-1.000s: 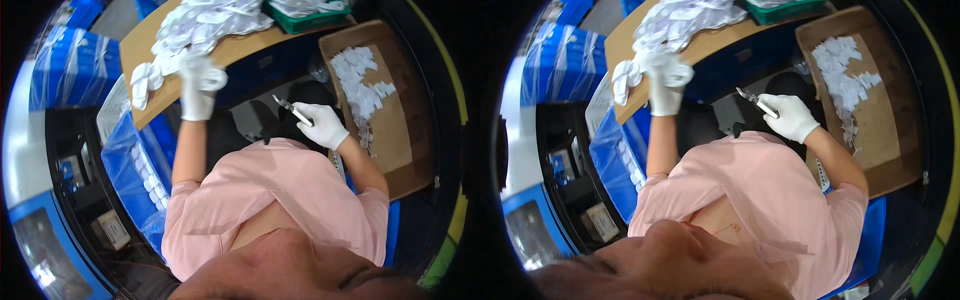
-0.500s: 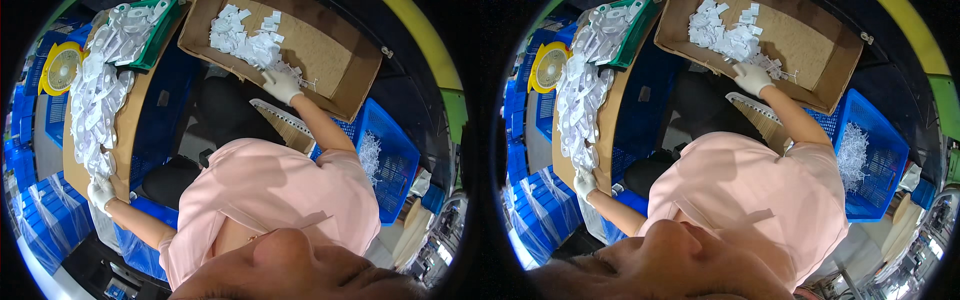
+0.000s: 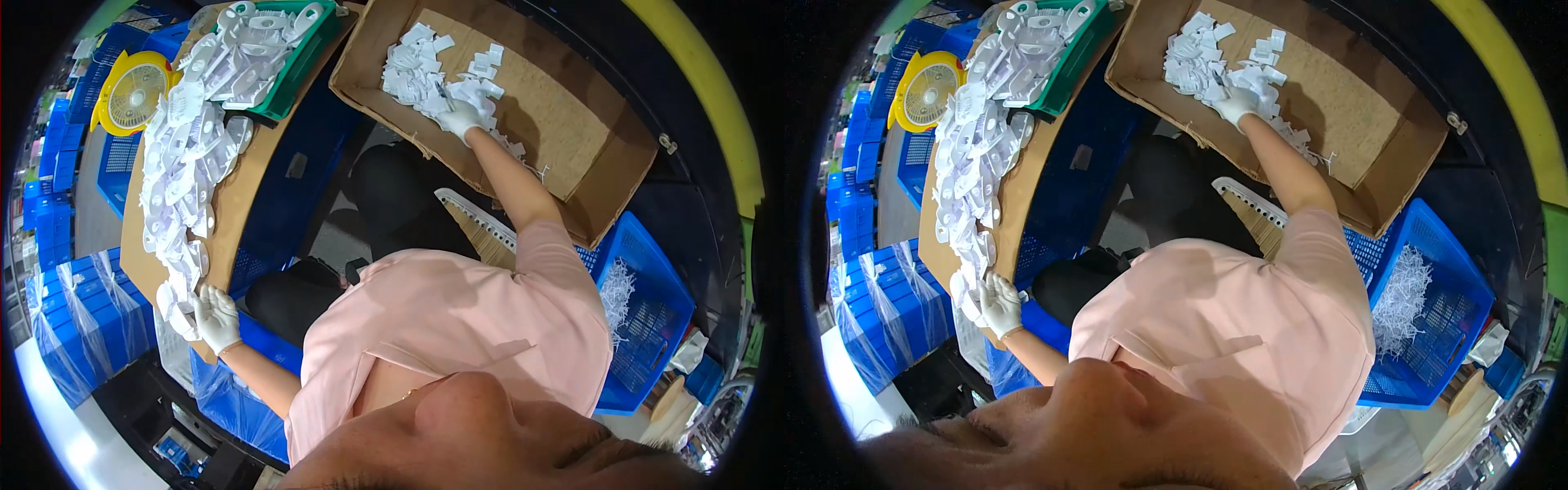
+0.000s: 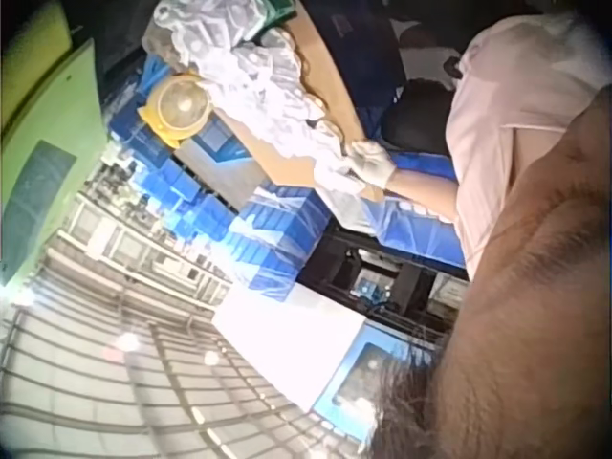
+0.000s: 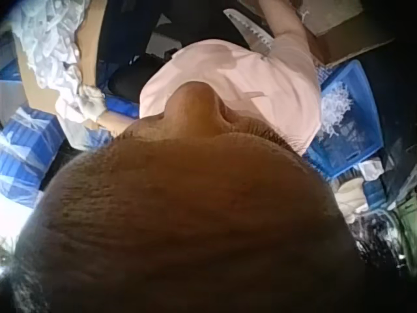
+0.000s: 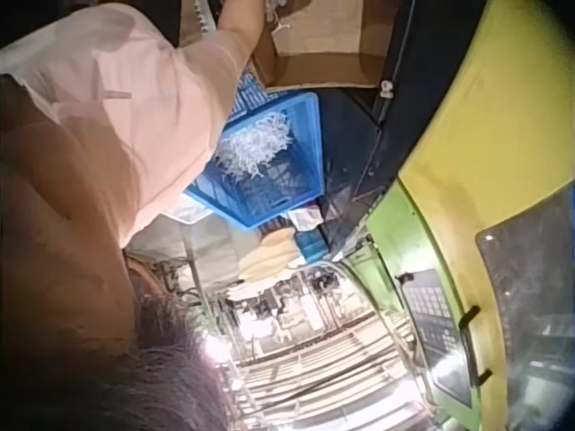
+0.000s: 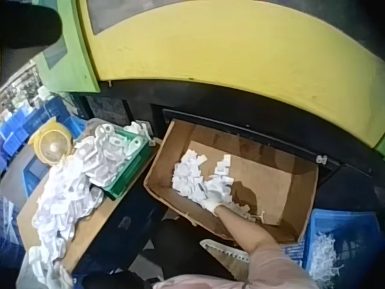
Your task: The operator uses pliers to trim white plastic components from a frame and then sorts the components into blue storage bins.
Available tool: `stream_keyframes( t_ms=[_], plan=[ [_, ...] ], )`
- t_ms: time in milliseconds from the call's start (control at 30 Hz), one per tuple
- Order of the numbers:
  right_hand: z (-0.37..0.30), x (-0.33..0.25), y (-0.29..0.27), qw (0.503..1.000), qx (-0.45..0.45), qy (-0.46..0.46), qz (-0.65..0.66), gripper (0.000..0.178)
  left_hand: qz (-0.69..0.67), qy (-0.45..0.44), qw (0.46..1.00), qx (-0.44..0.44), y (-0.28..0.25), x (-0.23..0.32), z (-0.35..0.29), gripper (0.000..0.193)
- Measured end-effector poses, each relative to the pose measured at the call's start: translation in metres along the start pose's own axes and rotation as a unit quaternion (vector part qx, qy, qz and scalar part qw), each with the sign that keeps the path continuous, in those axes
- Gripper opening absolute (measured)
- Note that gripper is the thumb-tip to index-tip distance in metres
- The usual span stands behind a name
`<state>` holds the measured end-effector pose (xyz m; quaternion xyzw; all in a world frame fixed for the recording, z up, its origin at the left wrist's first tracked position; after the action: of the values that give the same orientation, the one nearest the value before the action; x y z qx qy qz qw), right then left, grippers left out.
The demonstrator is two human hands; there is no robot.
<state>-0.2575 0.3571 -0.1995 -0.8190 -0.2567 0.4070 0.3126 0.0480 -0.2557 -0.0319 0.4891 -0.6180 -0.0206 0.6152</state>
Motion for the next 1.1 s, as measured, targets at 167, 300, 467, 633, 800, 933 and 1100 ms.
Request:
stream_keyframes(
  t_ms=[167, 300, 467, 633, 800, 933, 1100],
  plan=[
    [0.023, -0.049, 0.0, 0.997, 0.054, -0.038, 0.037, 0.048, -0.005, 0.005, 1.0, 0.028, -0.002, -0.012, -0.023, 0.038],
    [0.048, -0.053, 0.015, 0.998, 0.009, -0.053, 0.032, 0.054, 0.002, -0.006, 0.998, 0.063, -0.008, -0.015, -0.035, 0.035],
    [0.102, -0.003, 0.035, 0.986, -0.111, 0.085, 0.088, 0.052, -0.013, -0.038, 0.996, 0.077, -0.003, -0.037, -0.023, 0.032],
    [0.064, -0.044, 0.062, 0.858, -0.353, 0.071, 0.366, 0.009, -0.003, -0.051, 0.995, 0.087, 0.006, -0.046, -0.016, 0.032],
    [-0.004, -0.083, 0.039, 0.863, -0.289, 0.004, 0.415, 0.023, 0.007, -0.052, 0.995, 0.089, 0.02, -0.049, -0.02, 0.033],
    [0.05, 0.007, -0.013, 0.992, 0.065, -0.065, 0.092, 0.025, 0.009, -0.072, 0.995, 0.07, 0.02, -0.054, -0.015, 0.033],
    [0.03, 0.101, -0.042, 0.95, 0.271, 0.114, 0.105, 0.035, 0.021, -0.071, 0.995, 0.071, -0.004, -0.051, -0.018, 0.034]
  ],
)
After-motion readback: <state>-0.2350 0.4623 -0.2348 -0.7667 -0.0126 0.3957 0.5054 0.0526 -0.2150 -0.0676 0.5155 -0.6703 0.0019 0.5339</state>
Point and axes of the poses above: each hand's wrist, its own z-axis towards the middle knuckle, its own y-axis out of the palm, x = y × z, the point moved 4 cm from there along z, towards the middle knuckle, and after that the axes turned 14 degrees about y, right-handed, at the moved point
